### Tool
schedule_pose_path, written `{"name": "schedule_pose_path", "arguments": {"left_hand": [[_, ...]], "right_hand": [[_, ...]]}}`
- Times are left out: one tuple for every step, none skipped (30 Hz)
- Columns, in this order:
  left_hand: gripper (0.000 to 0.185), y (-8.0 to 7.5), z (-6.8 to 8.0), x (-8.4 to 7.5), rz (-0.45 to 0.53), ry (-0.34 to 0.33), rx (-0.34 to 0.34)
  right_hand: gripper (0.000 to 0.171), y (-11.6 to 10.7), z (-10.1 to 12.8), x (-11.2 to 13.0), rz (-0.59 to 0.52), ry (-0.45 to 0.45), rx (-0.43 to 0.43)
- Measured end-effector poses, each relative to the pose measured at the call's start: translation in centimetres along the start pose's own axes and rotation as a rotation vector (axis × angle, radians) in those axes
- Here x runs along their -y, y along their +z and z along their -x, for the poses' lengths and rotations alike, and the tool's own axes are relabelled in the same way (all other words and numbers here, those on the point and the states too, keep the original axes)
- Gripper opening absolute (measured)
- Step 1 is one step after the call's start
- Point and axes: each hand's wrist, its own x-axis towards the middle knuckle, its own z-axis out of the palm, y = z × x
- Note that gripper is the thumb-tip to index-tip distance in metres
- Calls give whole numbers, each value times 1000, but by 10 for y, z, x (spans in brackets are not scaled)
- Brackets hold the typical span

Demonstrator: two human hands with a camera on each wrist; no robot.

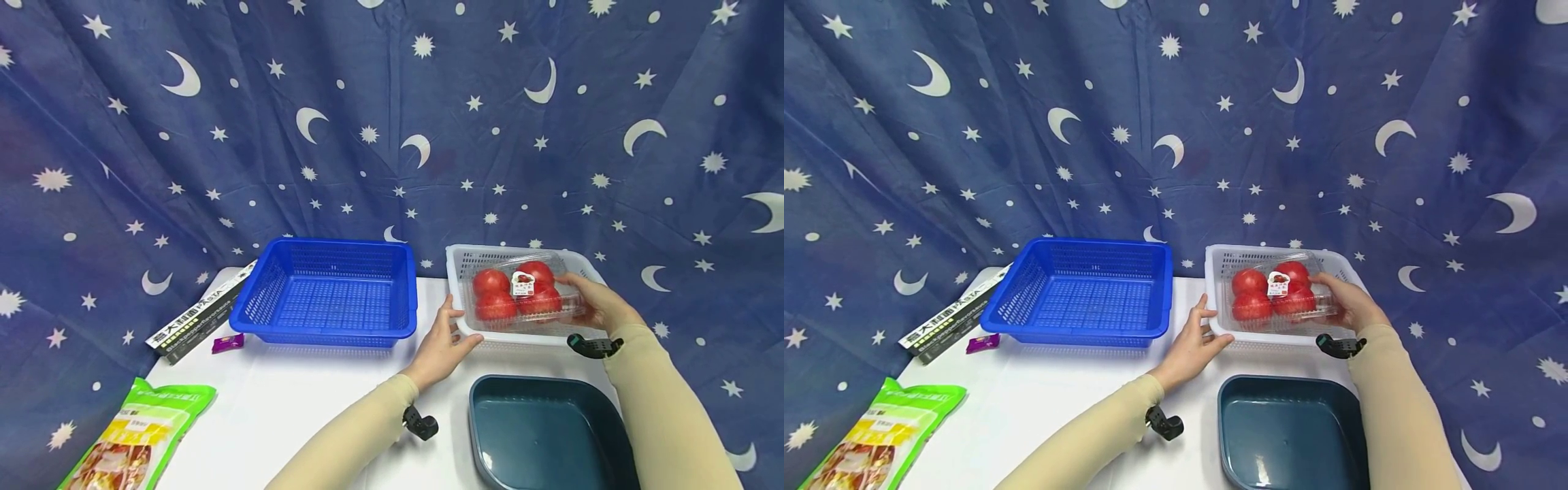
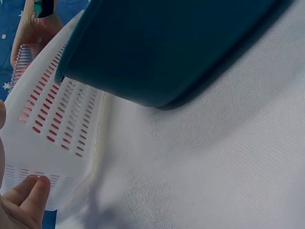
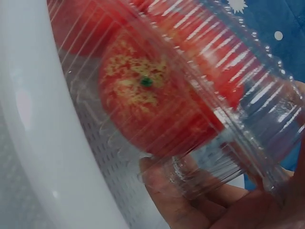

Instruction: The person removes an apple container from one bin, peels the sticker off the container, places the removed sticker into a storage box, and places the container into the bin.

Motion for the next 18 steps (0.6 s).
{"name": "schedule_pose_path", "arguments": {"left_hand": [[75, 0, 0, 0, -1, -2, -2], [79, 0, -1, -1, -2, -3, -5], [84, -1, -1, -1, -6, -2, -7], [89, -1, -1, -2, -8, -4, -6], [91, -2, -2, -2, -11, -5, -6], [88, -3, -1, -3, -14, -8, -4], [84, -3, -1, -4, -17, -7, -2], [79, -4, -1, -4, -26, -8, 1], [78, -5, -1, -5, -35, -7, 2], [74, -6, -1, -6, -49, -6, 1], [69, -8, 0, -8, -60, -3, 0], [67, -9, 0, -10, -72, 1, -1], [66, -11, 1, -12, -85, 7, -6], [66, -13, 1, -14, -97, 8, -7], [67, -14, 2, -17, -103, 12, -10], [65, -16, 2, -19, -109, 11, -11], [65, -18, 3, -22, -108, 10, -10], [66, -19, 4, -25, -112, 6, -11]], "right_hand": [[95, 0, 2, 1, -7, -7, 0], [93, -1, 4, 1, -10, -13, 0], [90, -1, 6, 3, -27, -16, -1], [88, -1, 8, 4, -40, -21, 0], [86, -2, 10, 5, -58, -27, -2], [85, -2, 12, 7, -70, -29, -3], [84, -2, 13, 8, -85, -29, -5], [85, -2, 15, 10, -97, -32, -8], [85, -2, 17, 11, -111, -35, -13], [85, -1, 19, 13, -115, -42, -17], [85, -1, 21, 15, -115, -50, -23], [85, 0, 23, 16, -112, -59, -28], [83, 1, 25, 18, -118, -68, -33], [82, 2, 27, 19, -114, -79, -38], [82, 2, 30, 20, -111, -87, -43], [81, 3, 32, 21, -107, -95, -45], [81, 4, 34, 23, -106, -101, -45], [82, 5, 37, 24, -112, -102, -43]]}}
